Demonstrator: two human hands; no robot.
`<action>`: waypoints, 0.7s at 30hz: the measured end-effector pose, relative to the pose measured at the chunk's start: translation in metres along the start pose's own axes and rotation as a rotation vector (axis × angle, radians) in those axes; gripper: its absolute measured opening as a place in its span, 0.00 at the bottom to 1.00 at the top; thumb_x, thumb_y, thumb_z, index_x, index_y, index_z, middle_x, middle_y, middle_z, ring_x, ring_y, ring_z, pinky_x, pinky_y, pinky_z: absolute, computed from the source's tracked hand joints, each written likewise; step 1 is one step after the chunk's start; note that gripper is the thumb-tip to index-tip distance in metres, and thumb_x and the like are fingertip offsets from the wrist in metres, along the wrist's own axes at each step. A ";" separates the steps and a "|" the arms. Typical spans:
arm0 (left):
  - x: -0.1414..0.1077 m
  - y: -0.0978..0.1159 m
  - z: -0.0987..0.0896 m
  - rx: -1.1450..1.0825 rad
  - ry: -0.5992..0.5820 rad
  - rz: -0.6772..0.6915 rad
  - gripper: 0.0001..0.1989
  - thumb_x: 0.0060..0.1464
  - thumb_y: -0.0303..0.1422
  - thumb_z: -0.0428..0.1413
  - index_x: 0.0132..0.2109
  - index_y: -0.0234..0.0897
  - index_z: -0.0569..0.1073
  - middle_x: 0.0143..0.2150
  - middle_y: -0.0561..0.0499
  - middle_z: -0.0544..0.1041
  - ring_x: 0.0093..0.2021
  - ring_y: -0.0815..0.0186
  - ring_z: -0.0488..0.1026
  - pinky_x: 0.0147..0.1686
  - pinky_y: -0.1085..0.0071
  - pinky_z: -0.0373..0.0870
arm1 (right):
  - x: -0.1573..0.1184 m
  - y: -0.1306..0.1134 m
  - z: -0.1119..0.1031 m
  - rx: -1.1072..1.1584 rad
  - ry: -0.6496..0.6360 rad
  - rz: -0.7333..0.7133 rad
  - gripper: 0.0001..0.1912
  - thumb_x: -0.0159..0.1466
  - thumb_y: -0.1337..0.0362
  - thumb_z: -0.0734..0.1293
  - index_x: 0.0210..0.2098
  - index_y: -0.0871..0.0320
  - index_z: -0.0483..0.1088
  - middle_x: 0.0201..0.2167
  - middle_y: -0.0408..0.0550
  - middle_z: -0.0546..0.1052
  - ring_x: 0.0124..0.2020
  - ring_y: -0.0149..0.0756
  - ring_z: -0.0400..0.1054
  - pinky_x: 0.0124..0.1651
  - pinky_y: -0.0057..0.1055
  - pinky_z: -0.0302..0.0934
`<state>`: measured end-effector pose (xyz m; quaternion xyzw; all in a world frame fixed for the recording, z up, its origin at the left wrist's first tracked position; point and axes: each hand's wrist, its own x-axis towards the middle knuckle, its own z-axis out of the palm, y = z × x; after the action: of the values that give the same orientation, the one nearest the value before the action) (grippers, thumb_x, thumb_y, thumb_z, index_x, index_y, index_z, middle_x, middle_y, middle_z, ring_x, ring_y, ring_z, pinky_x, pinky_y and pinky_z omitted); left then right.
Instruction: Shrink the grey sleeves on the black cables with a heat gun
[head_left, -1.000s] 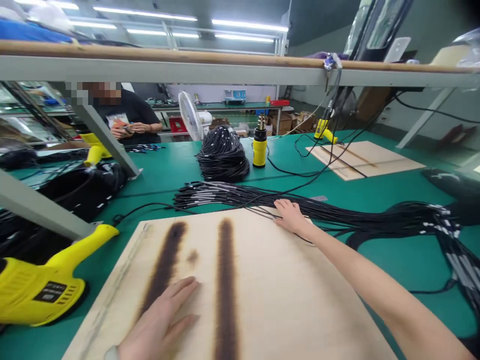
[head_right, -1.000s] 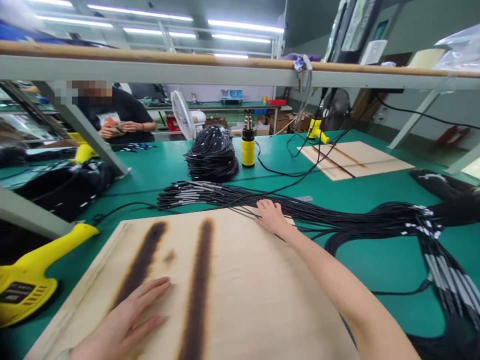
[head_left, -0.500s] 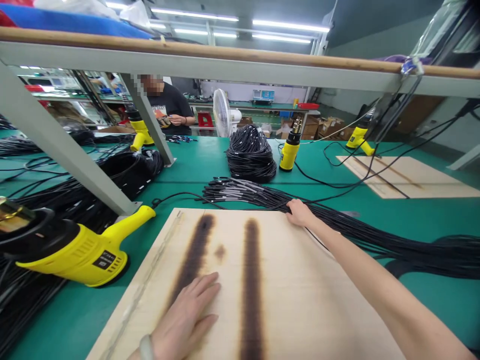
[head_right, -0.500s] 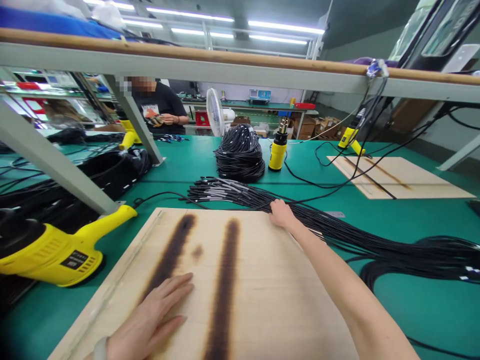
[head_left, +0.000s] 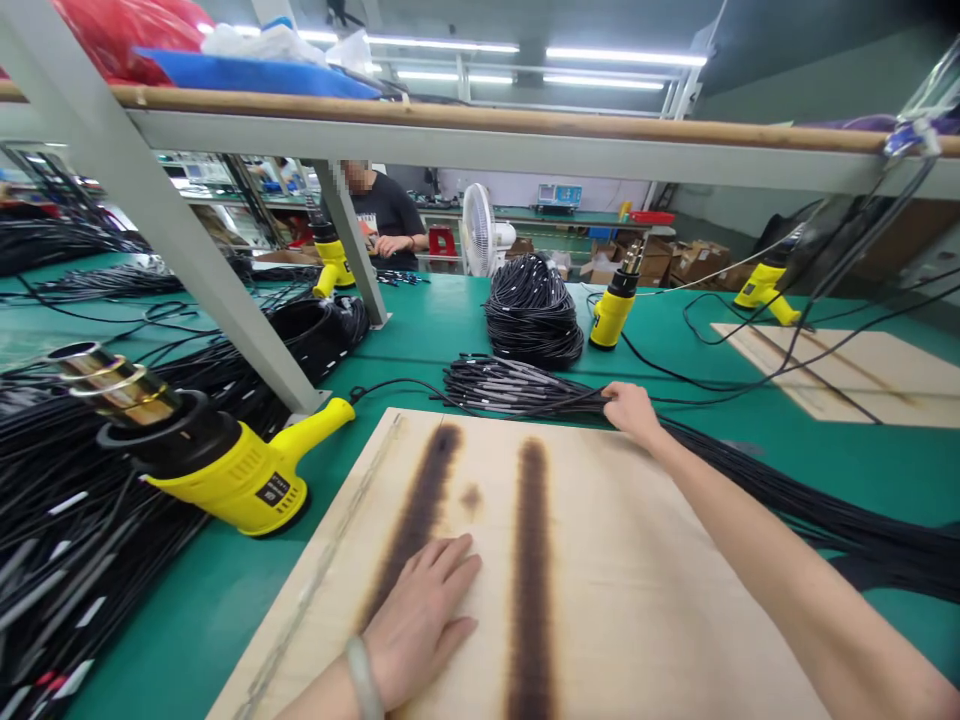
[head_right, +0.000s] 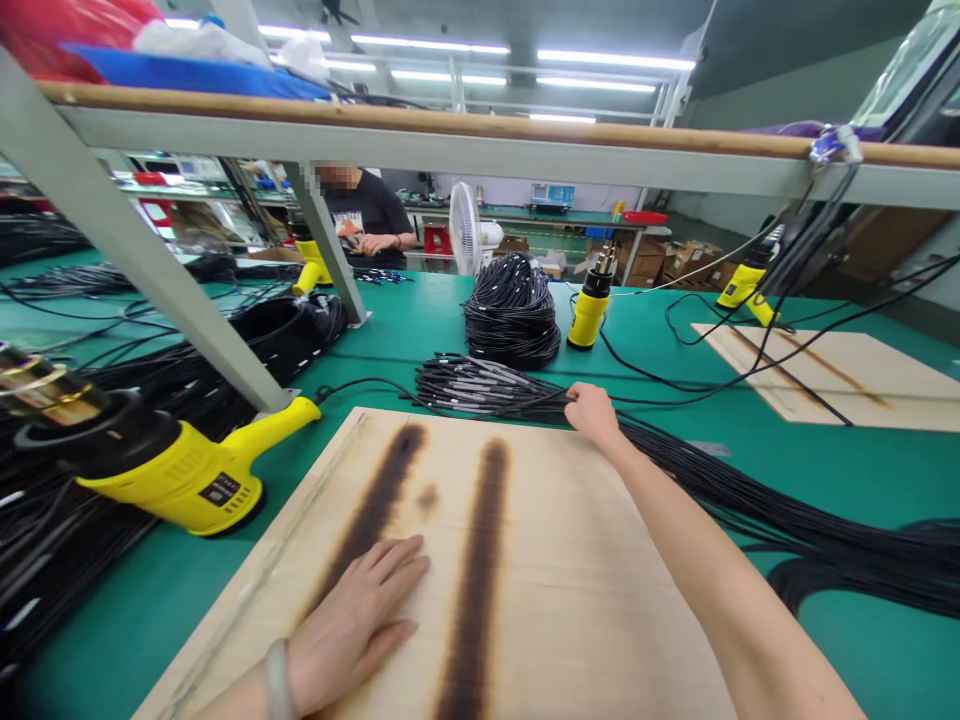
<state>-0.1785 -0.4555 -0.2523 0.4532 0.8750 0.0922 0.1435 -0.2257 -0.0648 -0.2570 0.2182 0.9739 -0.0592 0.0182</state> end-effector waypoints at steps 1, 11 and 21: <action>0.000 0.001 -0.001 -0.002 -0.002 -0.004 0.23 0.50 0.30 0.51 0.55 0.41 0.64 0.62 0.45 0.60 0.59 0.54 0.57 0.55 0.52 0.59 | -0.001 0.000 -0.003 0.022 -0.015 -0.024 0.15 0.65 0.60 0.60 0.49 0.60 0.64 0.48 0.51 0.69 0.46 0.37 0.65 0.47 0.40 0.62; 0.001 0.011 0.004 0.056 0.049 -0.001 0.24 0.49 0.31 0.52 0.55 0.41 0.63 0.60 0.43 0.61 0.58 0.52 0.58 0.54 0.50 0.58 | -0.021 -0.025 0.010 0.129 -0.045 -0.042 0.12 0.64 0.59 0.63 0.40 0.63 0.67 0.38 0.49 0.71 0.38 0.34 0.67 0.41 0.37 0.64; 0.004 0.017 -0.002 0.027 -0.004 -0.042 0.28 0.49 0.31 0.53 0.58 0.38 0.60 0.61 0.41 0.61 0.58 0.51 0.59 0.54 0.49 0.58 | -0.083 -0.025 0.019 0.361 0.085 -0.369 0.13 0.61 0.63 0.55 0.33 0.61 0.69 0.29 0.46 0.74 0.32 0.37 0.67 0.34 0.27 0.57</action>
<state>-0.1686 -0.4428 -0.2464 0.4367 0.8852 0.0765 0.1408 -0.1613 -0.1249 -0.2684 0.0387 0.9708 -0.2252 -0.0730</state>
